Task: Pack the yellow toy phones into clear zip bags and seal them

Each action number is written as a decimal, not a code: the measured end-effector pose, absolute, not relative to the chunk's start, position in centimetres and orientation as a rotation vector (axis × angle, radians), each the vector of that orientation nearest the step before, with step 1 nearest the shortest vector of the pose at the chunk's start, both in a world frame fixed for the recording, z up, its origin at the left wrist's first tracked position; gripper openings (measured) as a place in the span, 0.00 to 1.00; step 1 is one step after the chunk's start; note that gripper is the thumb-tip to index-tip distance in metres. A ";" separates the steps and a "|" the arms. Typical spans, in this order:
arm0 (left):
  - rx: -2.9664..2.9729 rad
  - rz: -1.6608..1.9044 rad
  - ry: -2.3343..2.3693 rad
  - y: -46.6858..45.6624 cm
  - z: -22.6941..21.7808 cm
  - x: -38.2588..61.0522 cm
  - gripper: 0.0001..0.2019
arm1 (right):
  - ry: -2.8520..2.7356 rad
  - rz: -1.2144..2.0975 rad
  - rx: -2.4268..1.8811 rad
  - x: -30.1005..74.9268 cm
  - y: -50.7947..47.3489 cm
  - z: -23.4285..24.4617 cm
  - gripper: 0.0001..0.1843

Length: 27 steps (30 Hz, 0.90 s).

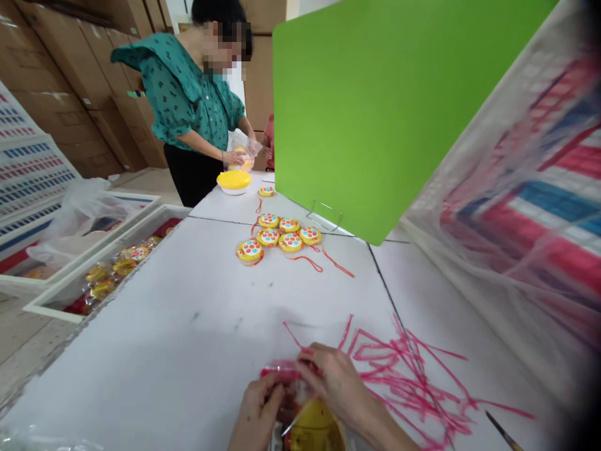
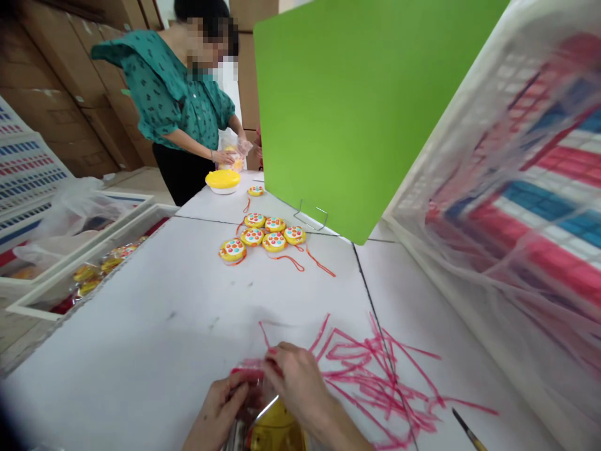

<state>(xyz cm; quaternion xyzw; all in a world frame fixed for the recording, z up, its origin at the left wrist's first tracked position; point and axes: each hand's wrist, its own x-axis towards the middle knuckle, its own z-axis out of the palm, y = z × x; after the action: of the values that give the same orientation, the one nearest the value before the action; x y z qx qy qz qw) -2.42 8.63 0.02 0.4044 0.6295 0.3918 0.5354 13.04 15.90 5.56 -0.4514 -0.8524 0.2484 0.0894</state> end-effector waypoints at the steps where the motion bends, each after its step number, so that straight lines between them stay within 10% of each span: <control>1: 0.914 0.936 1.454 8.7 0.1 -2.3 0.19 | -2.531 0.684 -1.426 13.8 16.4 5.9 0.15; 5: 0.753 0.959 1.303 8.8 -0.1 -2.1 0.21 | -2.427 0.606 -1.666 17.6 17.8 7.3 0.14; 11: 0.727 0.975 1.251 8.9 0.0 -2.0 0.24 | -2.116 1.360 -1.367 23.3 18.9 9.1 0.22; 16: 0.723 0.977 1.270 8.8 0.5 -1.9 0.23 | -1.849 0.747 -1.621 24.9 19.5 8.6 0.37; 27: 0.807 0.984 1.262 9.0 1.5 -2.0 0.15 | -2.159 0.828 -1.241 16.3 15.6 7.4 0.10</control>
<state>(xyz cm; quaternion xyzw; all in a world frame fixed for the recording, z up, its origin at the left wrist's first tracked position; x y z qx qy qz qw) -1.99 8.99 1.53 0.3516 0.5498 0.4287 0.6247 16.30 15.65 7.42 -0.4573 -0.7952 0.3052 0.2556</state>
